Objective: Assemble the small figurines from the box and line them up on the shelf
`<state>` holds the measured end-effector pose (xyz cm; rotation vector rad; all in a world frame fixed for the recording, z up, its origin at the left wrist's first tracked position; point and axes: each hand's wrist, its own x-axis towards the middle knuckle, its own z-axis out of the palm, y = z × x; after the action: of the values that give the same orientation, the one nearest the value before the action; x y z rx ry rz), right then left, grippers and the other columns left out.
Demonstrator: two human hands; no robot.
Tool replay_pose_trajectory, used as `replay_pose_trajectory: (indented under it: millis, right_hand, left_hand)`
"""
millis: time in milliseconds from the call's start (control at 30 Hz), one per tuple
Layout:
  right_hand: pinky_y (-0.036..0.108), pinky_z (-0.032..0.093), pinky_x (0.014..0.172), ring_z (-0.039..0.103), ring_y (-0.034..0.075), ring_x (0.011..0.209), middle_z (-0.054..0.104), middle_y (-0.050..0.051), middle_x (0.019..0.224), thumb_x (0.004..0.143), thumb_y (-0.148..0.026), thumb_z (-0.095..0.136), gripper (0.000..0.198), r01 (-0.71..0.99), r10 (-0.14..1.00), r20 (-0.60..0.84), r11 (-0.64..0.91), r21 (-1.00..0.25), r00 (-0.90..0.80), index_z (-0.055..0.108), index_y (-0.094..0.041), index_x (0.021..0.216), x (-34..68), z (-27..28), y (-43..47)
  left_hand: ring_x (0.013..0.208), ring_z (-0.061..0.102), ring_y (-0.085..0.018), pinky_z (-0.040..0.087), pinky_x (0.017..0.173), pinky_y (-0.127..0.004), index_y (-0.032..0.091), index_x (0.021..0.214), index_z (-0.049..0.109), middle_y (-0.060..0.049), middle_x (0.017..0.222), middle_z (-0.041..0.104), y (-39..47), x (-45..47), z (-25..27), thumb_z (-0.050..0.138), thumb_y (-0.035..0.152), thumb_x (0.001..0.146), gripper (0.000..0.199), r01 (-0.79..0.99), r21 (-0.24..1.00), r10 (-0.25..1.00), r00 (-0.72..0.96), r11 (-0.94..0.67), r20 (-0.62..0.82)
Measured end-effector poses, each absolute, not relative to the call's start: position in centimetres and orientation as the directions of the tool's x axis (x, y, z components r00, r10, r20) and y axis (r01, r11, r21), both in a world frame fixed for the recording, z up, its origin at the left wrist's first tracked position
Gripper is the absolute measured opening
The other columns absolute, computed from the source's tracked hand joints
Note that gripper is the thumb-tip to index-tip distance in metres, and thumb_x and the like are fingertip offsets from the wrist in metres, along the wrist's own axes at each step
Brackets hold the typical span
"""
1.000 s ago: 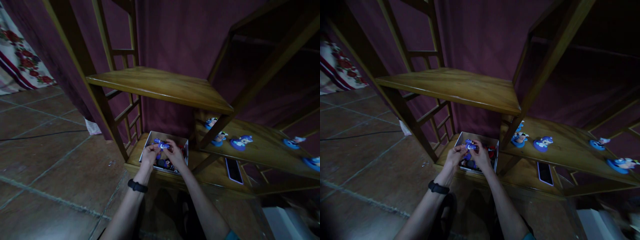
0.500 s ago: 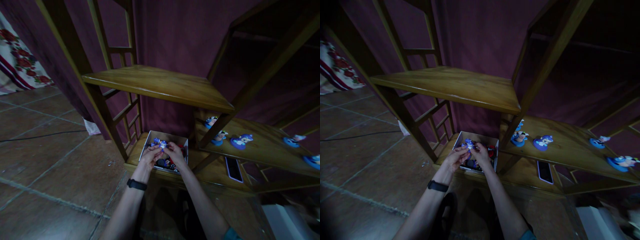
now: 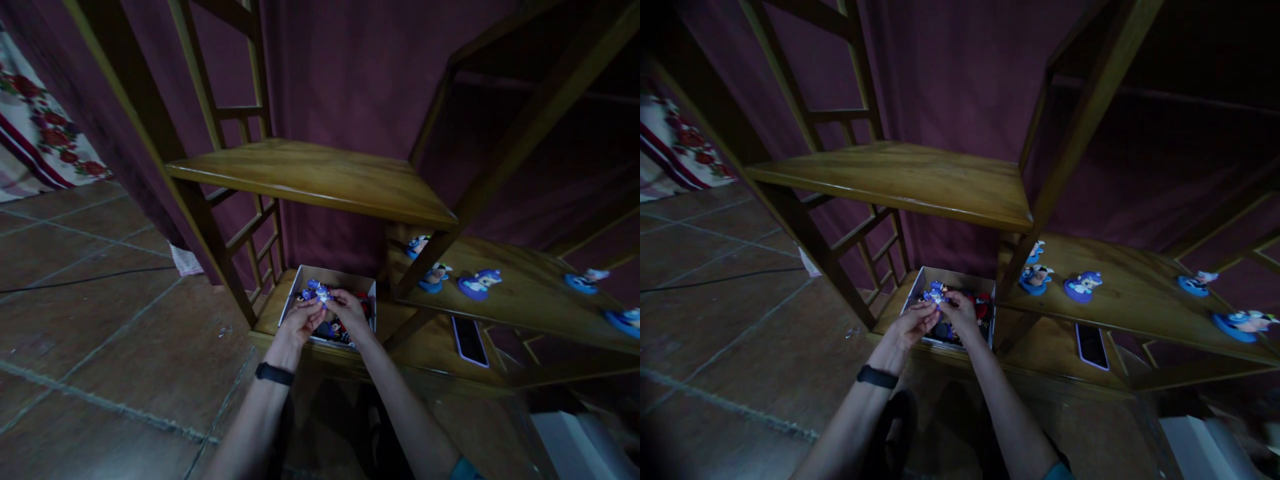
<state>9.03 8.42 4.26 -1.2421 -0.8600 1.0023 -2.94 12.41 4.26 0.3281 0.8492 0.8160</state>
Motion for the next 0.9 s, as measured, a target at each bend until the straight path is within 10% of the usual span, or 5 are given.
replay_pose_trajectory:
  millis: [900]
  right_hand:
    - [0.029,0.043,0.083,0.058,0.016,0.088,0.066,0.000,0.092,0.065,-0.022,0.059,0.025,-0.220,0.938,0.038,0.120,-0.968,0.344,0.063,-0.021,0.090,9.0,5.7,8.0]
  left_hand:
    - [0.066,0.064,-0.012,0.054,0.068,-0.026,0.012,0.076,0.063,-0.005,0.073,0.066,12.3,-3.0,4.8,0.059,-0.003,0.071,0.016,-0.520,0.534,0.743,0.515,0.667,-0.427]
